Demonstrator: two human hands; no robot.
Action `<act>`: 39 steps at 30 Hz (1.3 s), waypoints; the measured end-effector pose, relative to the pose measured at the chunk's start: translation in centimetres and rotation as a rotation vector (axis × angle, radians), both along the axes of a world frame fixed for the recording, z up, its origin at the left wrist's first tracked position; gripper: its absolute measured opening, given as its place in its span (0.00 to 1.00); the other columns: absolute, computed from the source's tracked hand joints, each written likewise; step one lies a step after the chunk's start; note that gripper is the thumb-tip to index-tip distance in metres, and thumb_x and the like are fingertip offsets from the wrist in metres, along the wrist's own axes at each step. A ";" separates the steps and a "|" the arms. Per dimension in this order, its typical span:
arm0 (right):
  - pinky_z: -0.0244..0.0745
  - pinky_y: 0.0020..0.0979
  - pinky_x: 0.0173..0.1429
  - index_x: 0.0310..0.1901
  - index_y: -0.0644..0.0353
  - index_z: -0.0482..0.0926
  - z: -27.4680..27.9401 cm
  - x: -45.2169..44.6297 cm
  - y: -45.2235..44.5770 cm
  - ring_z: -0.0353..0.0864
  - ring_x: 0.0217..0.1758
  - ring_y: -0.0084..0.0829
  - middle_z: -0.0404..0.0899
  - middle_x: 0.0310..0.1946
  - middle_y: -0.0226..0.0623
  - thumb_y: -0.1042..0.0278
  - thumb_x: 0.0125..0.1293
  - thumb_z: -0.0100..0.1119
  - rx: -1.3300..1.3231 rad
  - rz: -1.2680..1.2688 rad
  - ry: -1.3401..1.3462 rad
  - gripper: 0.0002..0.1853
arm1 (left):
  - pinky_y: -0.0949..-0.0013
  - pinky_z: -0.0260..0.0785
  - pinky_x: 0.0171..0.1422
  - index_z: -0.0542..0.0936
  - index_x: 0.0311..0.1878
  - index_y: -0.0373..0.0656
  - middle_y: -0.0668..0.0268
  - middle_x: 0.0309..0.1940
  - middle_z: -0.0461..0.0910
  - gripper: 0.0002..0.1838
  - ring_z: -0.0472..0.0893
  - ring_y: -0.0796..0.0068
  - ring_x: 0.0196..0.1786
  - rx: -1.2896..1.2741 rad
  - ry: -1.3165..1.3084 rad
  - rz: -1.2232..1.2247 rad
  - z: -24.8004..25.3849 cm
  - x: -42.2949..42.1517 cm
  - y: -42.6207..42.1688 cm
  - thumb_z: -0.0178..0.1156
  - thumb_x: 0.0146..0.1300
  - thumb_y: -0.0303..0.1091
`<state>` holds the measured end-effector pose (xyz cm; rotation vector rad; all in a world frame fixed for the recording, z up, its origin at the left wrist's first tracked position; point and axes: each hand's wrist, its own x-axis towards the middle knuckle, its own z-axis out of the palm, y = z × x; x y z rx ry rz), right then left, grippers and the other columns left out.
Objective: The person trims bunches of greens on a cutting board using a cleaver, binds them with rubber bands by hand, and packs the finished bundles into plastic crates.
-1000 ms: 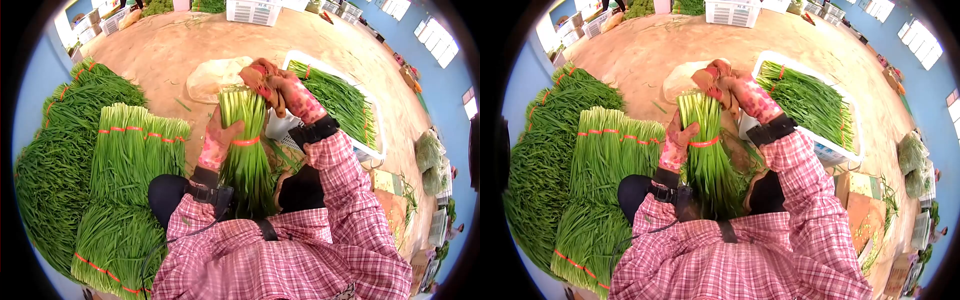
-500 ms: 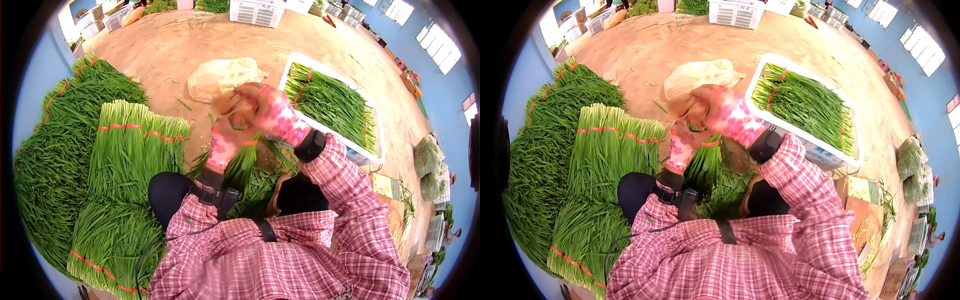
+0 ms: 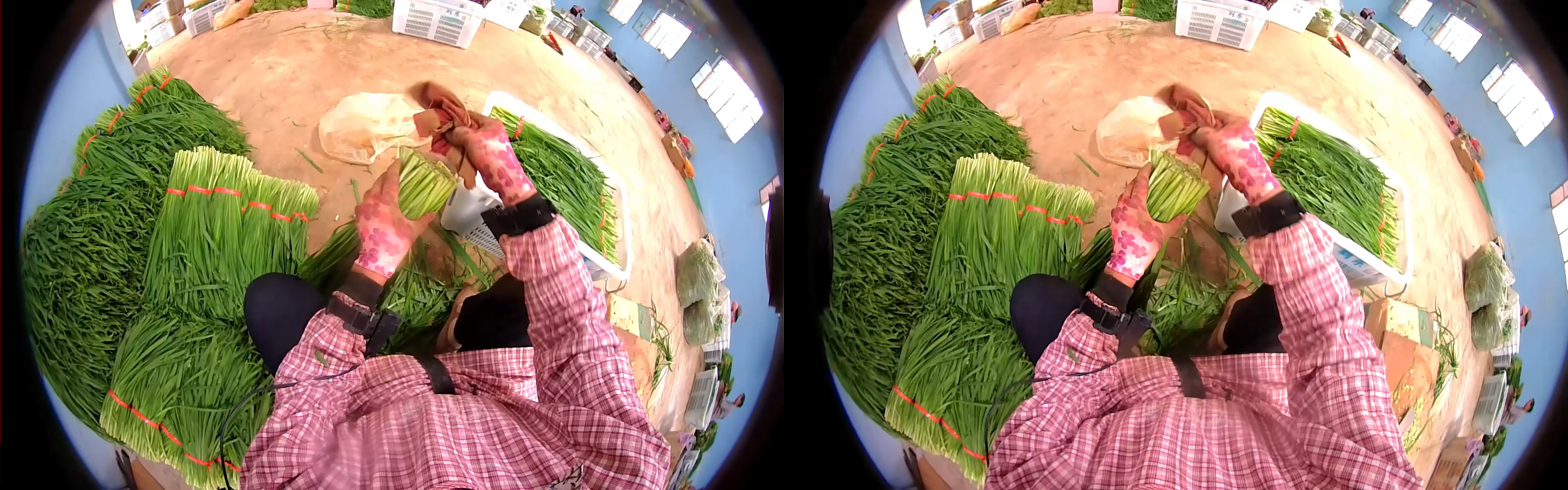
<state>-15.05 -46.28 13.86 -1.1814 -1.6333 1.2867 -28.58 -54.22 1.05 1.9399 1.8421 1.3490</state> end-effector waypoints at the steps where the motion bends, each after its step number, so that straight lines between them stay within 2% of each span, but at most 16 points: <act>1: 0.81 0.27 0.37 0.47 0.67 0.81 0.0 -0.1 -0.3 0.85 0.31 0.27 0.85 0.34 0.40 0.71 0.63 0.60 0.019 0.083 0.031 0.13 | 0.57 0.70 0.63 0.62 0.72 0.39 0.51 0.59 0.76 0.52 0.77 0.53 0.59 0.026 -0.002 -0.013 0.1 0.1 -0.1 0.77 0.43 0.43; 3: 0.81 0.31 0.41 0.40 0.68 0.84 0.4 -1.5 -1.8 0.86 0.33 0.34 0.86 0.35 0.47 0.70 0.59 0.61 0.211 0.209 -0.624 0.11 | 0.57 0.70 0.63 0.60 0.73 0.40 0.50 0.59 0.75 0.54 0.76 0.51 0.60 0.071 0.006 -0.055 0.2 0.5 -0.3 0.77 0.43 0.43; 4: 0.81 0.31 0.41 0.39 0.68 0.84 -1.5 -1.2 -0.3 0.86 0.34 0.36 0.85 0.34 0.49 0.69 0.58 0.61 0.294 0.226 -0.471 0.12 | 0.57 0.70 0.64 0.59 0.74 0.40 0.48 0.59 0.75 0.55 0.76 0.50 0.60 -0.100 -0.296 -0.227 1.6 0.4 -0.7 0.77 0.43 0.43; 11: 0.78 0.25 0.43 0.49 0.68 0.79 0.8 2.2 -3.9 0.81 0.37 0.26 0.82 0.50 0.39 0.74 0.62 0.54 0.134 0.151 -0.310 0.15 | 0.54 0.72 0.60 0.62 0.71 0.37 0.48 0.55 0.77 0.53 0.78 0.48 0.55 -0.004 -0.065 0.042 -0.7 0.1 0.6 0.77 0.43 0.46; 14: 0.77 0.30 0.36 0.51 0.60 0.80 -5.1 -0.1 -3.6 0.80 0.29 0.35 0.83 0.45 0.48 0.71 0.58 0.59 0.983 -0.072 -0.640 0.17 | 0.55 0.75 0.56 0.63 0.70 0.35 0.47 0.50 0.80 0.52 0.80 0.49 0.51 0.098 -0.241 -0.051 -1.4 0.6 1.2 0.77 0.43 0.46; 17: 0.78 0.31 0.34 0.52 0.63 0.80 -0.5 0.1 -4.3 0.83 0.30 0.38 0.85 0.40 0.47 0.72 0.57 0.60 -0.031 -0.068 -0.061 0.19 | 0.55 0.74 0.57 0.62 0.70 0.36 0.44 0.52 0.78 0.51 0.80 0.48 0.53 -0.038 -0.194 0.014 -0.2 0.6 -0.2 0.77 0.44 0.43; 18: 0.80 0.28 0.37 0.53 0.67 0.79 -4.7 1.9 0.5 0.86 0.34 0.34 0.85 0.40 0.45 0.76 0.60 0.57 0.270 -0.222 -0.168 0.19 | 0.55 0.74 0.57 0.62 0.71 0.36 0.44 0.54 0.77 0.51 0.80 0.48 0.53 -0.006 -0.216 0.006 -0.5 0.5 0.0 0.77 0.44 0.42; 22: 0.84 0.34 0.45 0.55 0.72 0.75 -2.5 1.7 -3.6 0.87 0.40 0.32 0.84 0.45 0.44 0.82 0.59 0.53 0.004 0.103 0.020 0.20 | 0.56 0.73 0.59 0.62 0.71 0.36 0.44 0.57 0.76 0.52 0.79 0.48 0.56 0.055 -0.256 0.020 -0.3 0.4 0.2 0.77 0.43 0.41; 23: 0.83 0.34 0.42 0.56 0.68 0.76 -3.8 0.8 -3.6 0.87 0.39 0.32 0.85 0.43 0.42 0.78 0.61 0.53 0.631 0.097 -0.434 0.19 | 0.56 0.73 0.59 0.62 0.72 0.36 0.45 0.56 0.76 0.52 0.78 0.48 0.56 0.077 -0.255 0.021 -0.4 0.6 0.4 0.77 0.43 0.41; 25: 0.82 0.32 0.42 0.56 0.64 0.77 -3.6 -0.2 -3.8 0.87 0.39 0.34 0.85 0.44 0.44 0.74 0.62 0.54 0.881 -0.068 -0.645 0.19 | 0.58 0.74 0.58 0.63 0.71 0.37 0.49 0.53 0.79 0.50 0.81 0.53 0.54 0.012 -0.388 -0.049 0.3 0.7 0.2 0.77 0.44 0.40; 26: 0.81 0.30 0.43 0.57 0.64 0.78 -2.6 0.2 -3.9 0.87 0.39 0.32 0.85 0.43 0.45 0.76 0.59 0.56 0.503 -0.103 -0.433 0.21 | 0.59 0.75 0.57 0.64 0.71 0.37 0.50 0.52 0.80 0.50 0.82 0.55 0.53 -0.054 -0.450 -0.098 0.7 0.3 -0.2 0.77 0.44 0.39; 31: 0.82 0.27 0.50 0.60 0.68 0.74 -0.3 3.2 -2.2 0.85 0.49 0.29 0.83 0.50 0.41 0.82 0.60 0.53 0.081 0.074 0.400 0.24 | 0.62 0.77 0.53 0.64 0.71 0.38 0.55 0.49 0.83 0.49 0.84 0.63 0.48 -0.175 -0.663 -0.221 2.2 -1.0 -0.3 0.77 0.45 0.39; 33: 0.82 0.31 0.48 0.60 0.65 0.75 0.1 3.2 -4.0 0.86 0.46 0.33 0.85 0.46 0.44 0.77 0.62 0.55 0.028 0.196 -0.184 0.22 | 0.64 0.79 0.51 0.66 0.70 0.37 0.57 0.48 0.84 0.46 0.85 0.70 0.46 -0.138 -0.499 -0.174 0.7 -1.4 0.5 0.76 0.48 0.38; 35: 0.82 0.32 0.44 0.57 0.65 0.78 -1.3 2.3 -3.0 0.87 0.42 0.33 0.86 0.40 0.46 0.75 0.61 0.55 0.637 0.155 -0.476 0.20 | 0.66 0.79 0.50 0.68 0.68 0.36 0.58 0.48 0.84 0.43 0.85 0.74 0.45 -0.250 -0.379 -0.116 0.3 -1.3 0.5 0.76 0.49 0.37; 37: 0.81 0.31 0.36 0.52 0.65 0.81 0.2 2.3 -2.7 0.86 0.33 0.32 0.86 0.36 0.44 0.76 0.57 0.56 0.312 -0.138 -0.217 0.19 | 0.68 0.77 0.52 0.71 0.66 0.36 0.60 0.49 0.83 0.37 0.83 0.74 0.47 -0.188 -0.869 -0.425 1.1 -0.9 -0.1 0.73 0.52 0.33; 39: 0.78 0.28 0.27 0.51 0.66 0.81 0.6 6.1 -1.6 0.82 0.24 0.28 0.85 0.33 0.42 0.77 0.58 0.54 0.520 -0.240 -0.158 0.18 | 0.69 0.77 0.52 0.71 0.65 0.36 0.61 0.50 0.82 0.35 0.82 0.73 0.47 -0.145 -1.055 -0.530 1.1 -0.9 -0.1 0.72 0.53 0.30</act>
